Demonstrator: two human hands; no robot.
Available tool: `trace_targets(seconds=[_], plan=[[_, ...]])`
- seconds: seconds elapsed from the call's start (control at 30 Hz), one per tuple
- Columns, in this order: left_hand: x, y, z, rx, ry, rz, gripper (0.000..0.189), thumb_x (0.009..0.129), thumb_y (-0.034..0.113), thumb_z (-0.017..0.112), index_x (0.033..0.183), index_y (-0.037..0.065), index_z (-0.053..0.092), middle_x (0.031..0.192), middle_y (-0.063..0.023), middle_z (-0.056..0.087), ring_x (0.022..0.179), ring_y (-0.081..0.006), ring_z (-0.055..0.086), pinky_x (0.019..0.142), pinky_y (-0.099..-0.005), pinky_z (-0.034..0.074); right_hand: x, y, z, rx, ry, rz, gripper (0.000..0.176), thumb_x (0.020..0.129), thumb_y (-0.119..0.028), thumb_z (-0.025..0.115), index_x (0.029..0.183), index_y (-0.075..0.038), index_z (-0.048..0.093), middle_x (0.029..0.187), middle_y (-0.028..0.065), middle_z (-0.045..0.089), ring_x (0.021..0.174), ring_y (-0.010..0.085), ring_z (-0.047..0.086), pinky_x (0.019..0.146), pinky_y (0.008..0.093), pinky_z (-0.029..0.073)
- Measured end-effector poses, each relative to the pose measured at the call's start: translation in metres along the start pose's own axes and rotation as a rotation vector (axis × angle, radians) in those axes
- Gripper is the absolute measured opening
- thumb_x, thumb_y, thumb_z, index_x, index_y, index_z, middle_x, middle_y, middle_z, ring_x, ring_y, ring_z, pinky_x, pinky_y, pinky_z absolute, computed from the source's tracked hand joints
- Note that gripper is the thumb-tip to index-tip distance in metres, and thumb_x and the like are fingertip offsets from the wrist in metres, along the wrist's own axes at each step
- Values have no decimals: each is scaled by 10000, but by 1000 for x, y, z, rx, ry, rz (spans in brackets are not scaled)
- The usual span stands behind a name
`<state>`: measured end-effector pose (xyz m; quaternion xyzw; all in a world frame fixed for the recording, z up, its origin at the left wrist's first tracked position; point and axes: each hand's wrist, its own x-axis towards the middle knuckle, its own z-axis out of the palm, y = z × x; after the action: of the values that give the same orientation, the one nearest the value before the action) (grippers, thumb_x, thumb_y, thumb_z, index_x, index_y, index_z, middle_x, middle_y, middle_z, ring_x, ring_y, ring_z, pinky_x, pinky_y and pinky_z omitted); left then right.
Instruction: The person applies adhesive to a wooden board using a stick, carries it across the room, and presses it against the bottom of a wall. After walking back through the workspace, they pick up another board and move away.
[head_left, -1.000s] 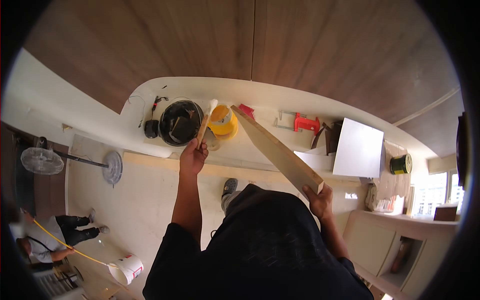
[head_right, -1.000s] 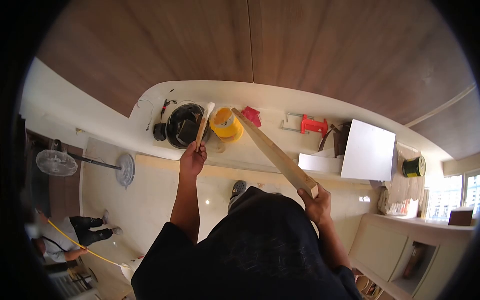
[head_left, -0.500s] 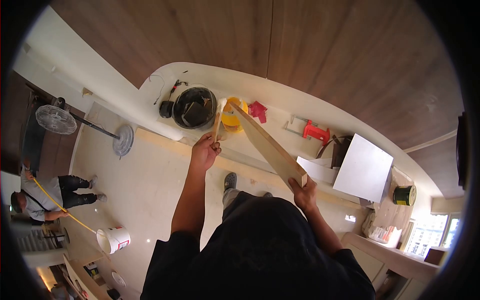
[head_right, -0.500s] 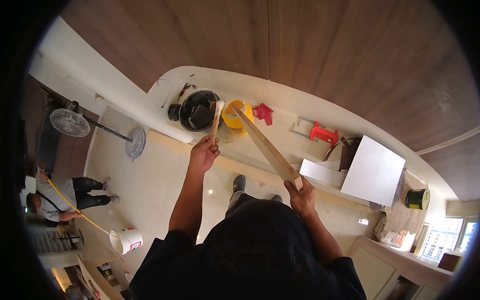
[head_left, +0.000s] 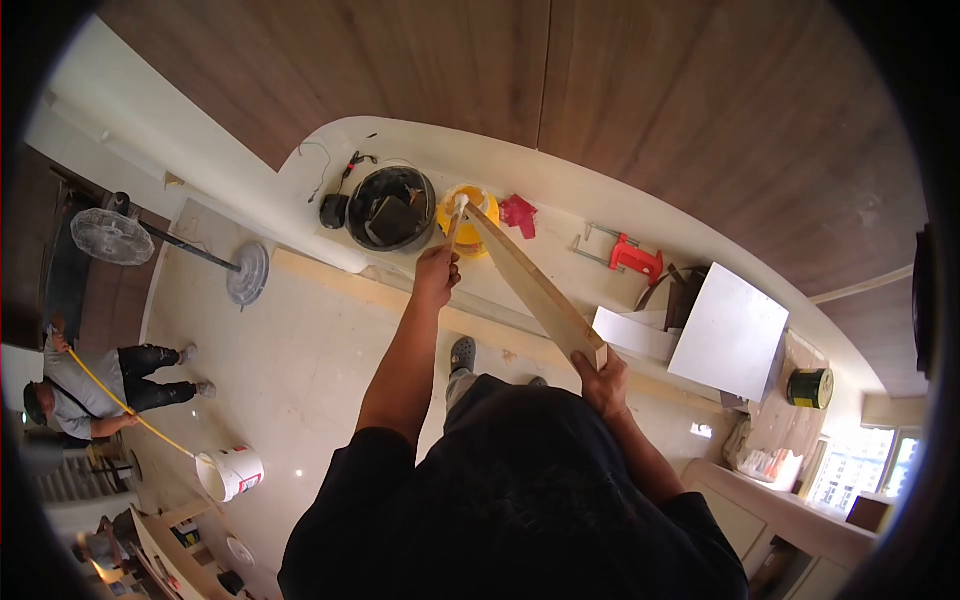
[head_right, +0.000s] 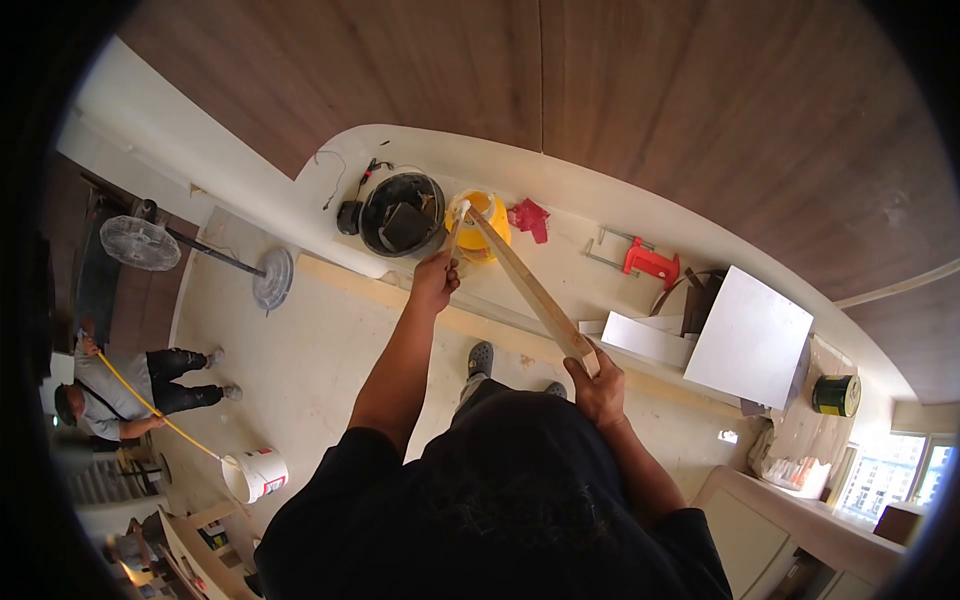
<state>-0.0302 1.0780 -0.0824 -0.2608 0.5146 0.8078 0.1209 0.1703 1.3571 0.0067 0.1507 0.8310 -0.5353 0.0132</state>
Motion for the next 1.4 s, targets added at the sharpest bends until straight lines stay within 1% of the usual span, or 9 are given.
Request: trace_targets(seconds=[0.17, 0.43, 0.73, 0.83, 0.93, 1.03, 1.13, 1.23, 1.4], plan=[[11, -6, 5, 152, 30, 22, 166, 908, 123, 495, 1027, 8, 502, 784, -54, 534, 514, -107, 464, 433, -260, 413, -2, -4, 1, 25, -17, 9, 422, 815, -156, 684, 1198, -13, 576, 976, 178, 674, 899, 213, 650, 796, 314, 487], [-23, -2, 25, 314, 42, 96, 187, 909, 140, 512, 1024, -1, 468, 783, -91, 564, 494, -135, 528, 431, -297, 473, -4, -4, 1, -14, -32, 9, 435, 815, -164, 686, 1227, -84, 573, 995, 179, 669, 909, 245, 652, 814, 325, 487], [-54, 14, 44, 744, 63, 224, 195, 916, 169, 536, 972, -6, 471, 746, -94, 579, 460, -127, 516, 406, -283, 444, -4, 1, 0, 11, -33, -3, 438, 816, -181, 685, 1231, -98, 573, 1004, 183, 663, 905, 259, 650, 807, 332, 488], [-56, 6, 40, 877, 82, 325, 186, 893, 162, 551, 963, 5, 479, 751, -158, 639, 583, -264, 638, 512, -370, 500, -3, 3, 0, 32, -35, -19, 435, 816, -182, 684, 1228, -96, 574, 1008, 188, 659, 913, 262, 647, 806, 331, 487], [-68, 3, 39, 1120, 85, 567, 169, 884, 135, 530, 976, 4, 474, 803, -220, 643, 712, -379, 642, 639, -432, 506, -3, 1, -2, 15, -44, -17, 432, 816, -182, 683, 1225, -94, 575, 1006, 191, 657, 913, 262, 646, 804, 333, 486], [-87, 8, 45, 1201, 70, 533, 160, 871, 109, 511, 988, 13, 456, 825, -243, 637, 809, -428, 617, 719, -473, 491, -4, 1, -2, 12, -25, -43, 433, 813, -183, 684, 1223, -93, 576, 1002, 195, 655, 902, 268, 646, 798, 335, 487], [-100, 6, 47, 1305, 69, 612, 137, 871, 96, 523, 955, 38, 433, 778, -220, 635, 766, -411, 619, 676, -471, 479, -3, 1, -2, -9, -29, -12, 435, 811, -184, 685, 1223, -93, 577, 1008, 193, 655, 904, 276, 645, 796, 336, 487], [-109, 9, 45, 1401, -2, 596, 192, 856, 91, 513, 1012, 34, 418, 854, -245, 619, 808, -436, 601, 698, -518, 471, -4, -5, -4, 0, -35, 9, 436, 811, -183, 685, 1223, -95, 577, 1018, 193, 654, 917, 284, 644, 799, 335, 486], [-130, 12, 46, 1507, -11, 698, 201, 836, 71, 548, 992, 46, 424, 895, -228, 572, 821, -437, 576, 691, -512, 462, -4, -1, -3, 3, -30, -22, 435, 811, -179, 685, 1224, -95, 577, 1037, 192, 650, 932, 289, 643, 806, 337, 487]])
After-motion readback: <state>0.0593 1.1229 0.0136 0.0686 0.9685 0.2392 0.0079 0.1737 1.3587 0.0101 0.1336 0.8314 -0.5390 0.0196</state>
